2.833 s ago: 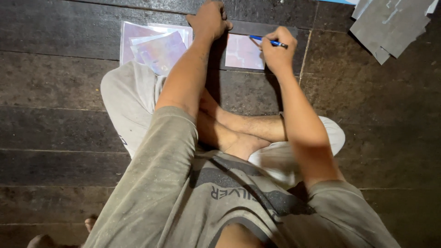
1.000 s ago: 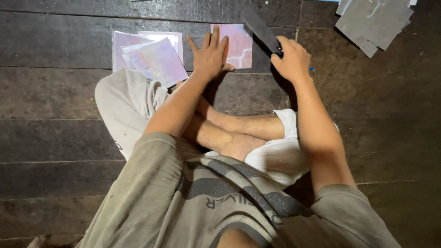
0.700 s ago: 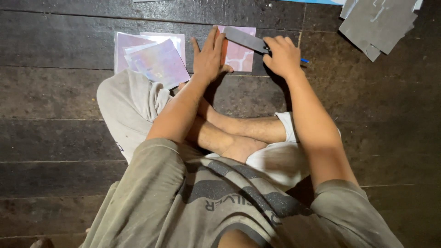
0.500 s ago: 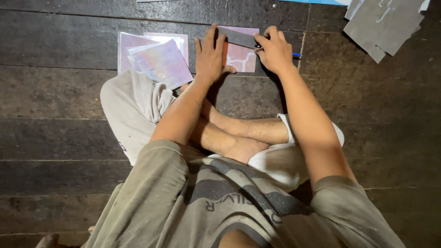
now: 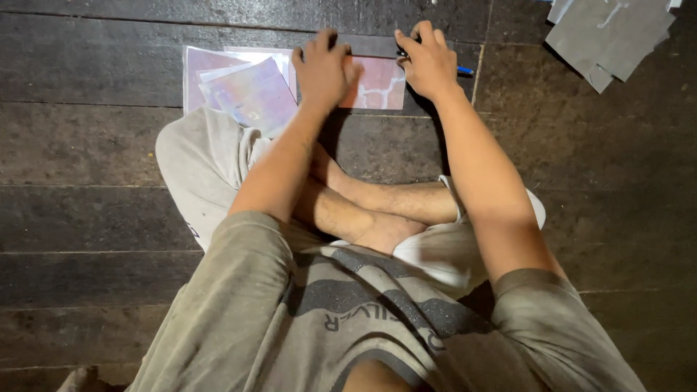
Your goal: Marking and cutting small sheets of paper using a ruler, pen, and a blade while sitting on the floor.
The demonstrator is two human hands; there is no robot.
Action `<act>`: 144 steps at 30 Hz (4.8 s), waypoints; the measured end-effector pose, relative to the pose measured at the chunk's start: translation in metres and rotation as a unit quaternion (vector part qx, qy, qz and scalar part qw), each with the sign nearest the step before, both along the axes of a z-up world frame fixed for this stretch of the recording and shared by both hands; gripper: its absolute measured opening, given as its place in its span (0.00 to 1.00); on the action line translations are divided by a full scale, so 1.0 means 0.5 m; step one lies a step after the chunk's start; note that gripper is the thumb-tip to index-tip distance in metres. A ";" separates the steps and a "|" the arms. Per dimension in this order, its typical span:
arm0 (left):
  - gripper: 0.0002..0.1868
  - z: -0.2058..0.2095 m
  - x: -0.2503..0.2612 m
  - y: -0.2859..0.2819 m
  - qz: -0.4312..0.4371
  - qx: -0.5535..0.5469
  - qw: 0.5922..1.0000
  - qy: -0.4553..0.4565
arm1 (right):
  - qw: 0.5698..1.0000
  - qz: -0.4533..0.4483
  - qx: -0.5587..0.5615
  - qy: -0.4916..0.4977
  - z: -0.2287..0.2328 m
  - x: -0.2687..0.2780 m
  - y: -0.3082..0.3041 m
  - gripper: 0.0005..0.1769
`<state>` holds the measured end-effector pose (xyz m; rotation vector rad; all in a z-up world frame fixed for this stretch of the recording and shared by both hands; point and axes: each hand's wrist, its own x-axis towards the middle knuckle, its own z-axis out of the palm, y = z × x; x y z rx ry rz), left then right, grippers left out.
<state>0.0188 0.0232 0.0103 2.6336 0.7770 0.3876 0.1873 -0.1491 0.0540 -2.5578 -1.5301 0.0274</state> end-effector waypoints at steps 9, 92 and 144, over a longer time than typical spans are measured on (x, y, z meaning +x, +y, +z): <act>0.19 0.032 0.067 0.073 0.082 -0.159 0.983 0.046 | 0.999 -0.007 0.035 0.026 -0.005 0.009 -0.001 0.25; 0.57 0.052 -0.046 -0.117 -0.090 0.064 0.963 0.247 | 0.992 -0.087 0.090 -0.001 0.105 -0.066 -0.244 0.22; 0.57 0.010 -0.016 -0.078 -0.045 -0.027 0.993 0.109 | 0.994 0.066 -0.005 -0.081 0.018 0.043 -0.096 0.28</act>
